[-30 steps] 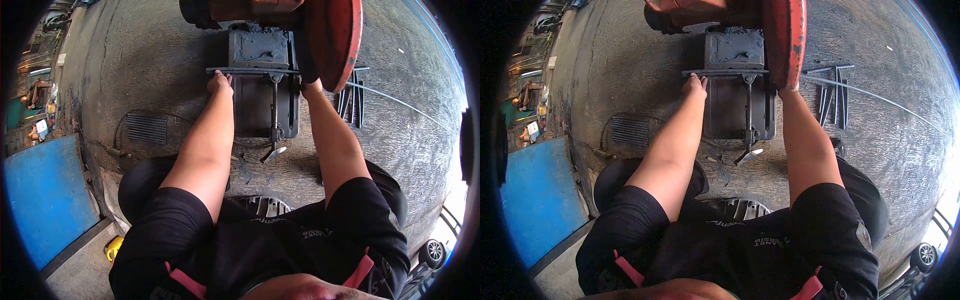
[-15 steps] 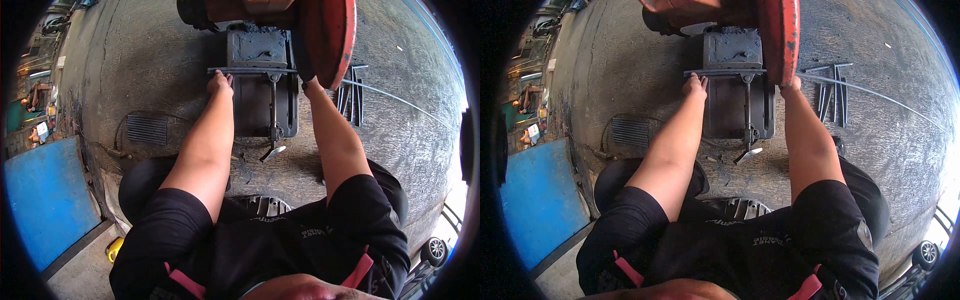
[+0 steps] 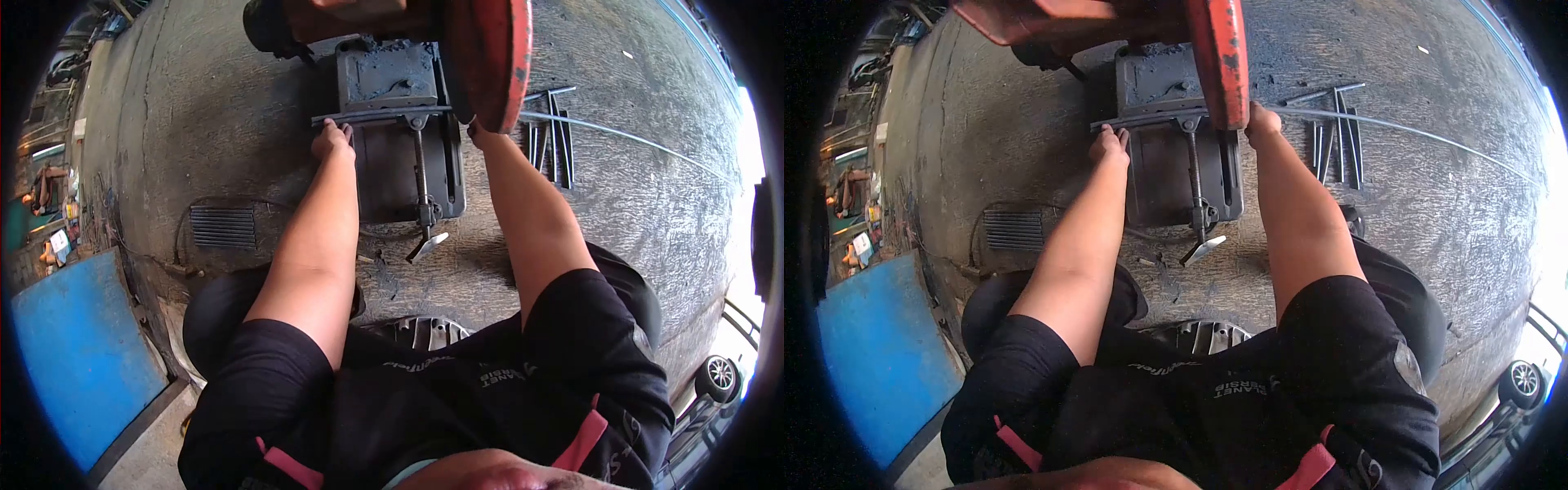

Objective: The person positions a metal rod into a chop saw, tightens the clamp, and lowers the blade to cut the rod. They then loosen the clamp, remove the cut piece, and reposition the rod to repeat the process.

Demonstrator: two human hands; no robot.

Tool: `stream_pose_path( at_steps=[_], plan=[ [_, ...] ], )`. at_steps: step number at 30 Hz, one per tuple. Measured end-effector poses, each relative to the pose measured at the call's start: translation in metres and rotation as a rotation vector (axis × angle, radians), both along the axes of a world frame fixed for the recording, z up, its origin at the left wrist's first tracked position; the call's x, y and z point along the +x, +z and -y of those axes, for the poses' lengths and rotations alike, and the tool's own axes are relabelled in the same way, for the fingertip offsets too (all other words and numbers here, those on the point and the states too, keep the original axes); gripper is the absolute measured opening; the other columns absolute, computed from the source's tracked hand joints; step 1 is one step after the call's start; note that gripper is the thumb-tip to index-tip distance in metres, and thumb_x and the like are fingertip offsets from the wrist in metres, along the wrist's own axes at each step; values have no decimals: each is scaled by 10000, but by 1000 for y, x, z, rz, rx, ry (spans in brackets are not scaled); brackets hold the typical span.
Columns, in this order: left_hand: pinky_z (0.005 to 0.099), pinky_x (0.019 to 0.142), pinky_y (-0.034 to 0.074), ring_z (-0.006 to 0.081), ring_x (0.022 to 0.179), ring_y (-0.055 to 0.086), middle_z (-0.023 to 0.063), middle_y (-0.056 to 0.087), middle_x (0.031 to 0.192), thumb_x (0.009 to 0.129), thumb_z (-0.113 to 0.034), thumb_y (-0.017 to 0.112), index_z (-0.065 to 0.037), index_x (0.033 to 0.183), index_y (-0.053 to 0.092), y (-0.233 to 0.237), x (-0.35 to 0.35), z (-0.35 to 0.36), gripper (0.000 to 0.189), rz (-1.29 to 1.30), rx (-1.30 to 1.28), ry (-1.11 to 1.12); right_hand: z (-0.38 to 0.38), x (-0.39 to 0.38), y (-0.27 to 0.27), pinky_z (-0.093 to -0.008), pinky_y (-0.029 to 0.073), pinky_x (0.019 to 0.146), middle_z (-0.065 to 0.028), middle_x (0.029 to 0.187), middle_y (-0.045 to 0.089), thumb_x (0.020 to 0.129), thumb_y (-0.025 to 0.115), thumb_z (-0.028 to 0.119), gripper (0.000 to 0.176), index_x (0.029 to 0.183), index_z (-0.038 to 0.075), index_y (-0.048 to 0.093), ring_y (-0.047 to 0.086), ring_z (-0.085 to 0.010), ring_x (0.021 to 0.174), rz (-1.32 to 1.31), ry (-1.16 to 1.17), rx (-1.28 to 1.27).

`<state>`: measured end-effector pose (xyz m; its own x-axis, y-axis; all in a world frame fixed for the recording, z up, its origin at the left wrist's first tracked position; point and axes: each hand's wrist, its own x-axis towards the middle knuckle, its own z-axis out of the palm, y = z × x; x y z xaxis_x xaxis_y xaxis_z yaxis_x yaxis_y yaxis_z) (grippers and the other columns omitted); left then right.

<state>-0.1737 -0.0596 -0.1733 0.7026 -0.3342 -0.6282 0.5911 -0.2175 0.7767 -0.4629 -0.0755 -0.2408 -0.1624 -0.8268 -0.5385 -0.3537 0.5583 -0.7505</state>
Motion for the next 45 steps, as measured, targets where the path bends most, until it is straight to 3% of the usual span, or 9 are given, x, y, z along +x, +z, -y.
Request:
stream_pose_path(
  at_steps=[2,17,21,24,29,32,42,44,45],
  plan=[
    [301,631,608,249,723,647,182,605,884,885,-130,601,123,967,545,3,-2,1,272,6,14,4,2,7,22,-331,364,401,-69,616,506,762,614,237,208,724,41,555,454,-182,446,550,-703,149],
    [321,703,604,261,804,640,161,596,930,897,-139,583,116,1010,538,1,-2,2,282,18,26,-10,0,-4,19,-324,335,379,-31,575,423,799,637,340,314,691,79,500,373,-156,409,504,-584,296],
    [288,645,606,258,752,656,197,612,924,900,-136,575,131,987,555,0,-3,4,281,16,46,27,9,-52,-11,-360,469,613,-113,878,589,817,656,361,346,946,44,602,564,-231,695,147,-375,396],
    [293,675,604,263,778,657,203,610,936,906,-146,567,146,1007,543,-8,1,4,310,8,6,9,43,-120,34,-386,502,771,-152,1016,626,746,688,243,387,1074,64,589,620,-284,888,-816,185,55],
    [318,718,598,278,807,656,227,604,957,917,-163,551,181,983,525,-7,-1,2,351,19,-28,5,95,-57,313,-405,476,823,-182,1058,581,744,652,106,449,1168,53,515,580,-346,939,-824,334,-946],
    [317,703,601,280,796,659,225,607,953,916,-164,552,180,970,530,-3,-1,3,348,8,0,12,75,-1,394,-407,453,854,-191,1080,546,750,631,97,425,1155,45,515,544,-361,972,-773,569,-1220],
    [305,714,596,282,798,673,221,633,934,911,-200,559,184,1014,532,-16,8,2,398,-17,-29,-54,-2,37,393,-413,377,955,-221,1153,429,772,560,68,347,1113,20,513,425,-412,1082,-592,526,-1364],
    [321,726,596,295,802,671,220,634,926,907,-187,566,179,1025,527,-12,6,-2,387,-39,-20,-67,-19,38,379,-422,375,963,-233,1220,376,773,547,58,363,1129,12,494,393,-434,1123,-244,337,-1223],
    [324,726,596,297,800,670,212,633,929,906,-181,568,162,1052,524,-12,5,-2,375,-32,-8,-58,-21,36,377,-422,425,915,-242,1152,460,795,539,104,402,1181,17,466,453,-431,1090,-414,423,-1448]
  ],
)
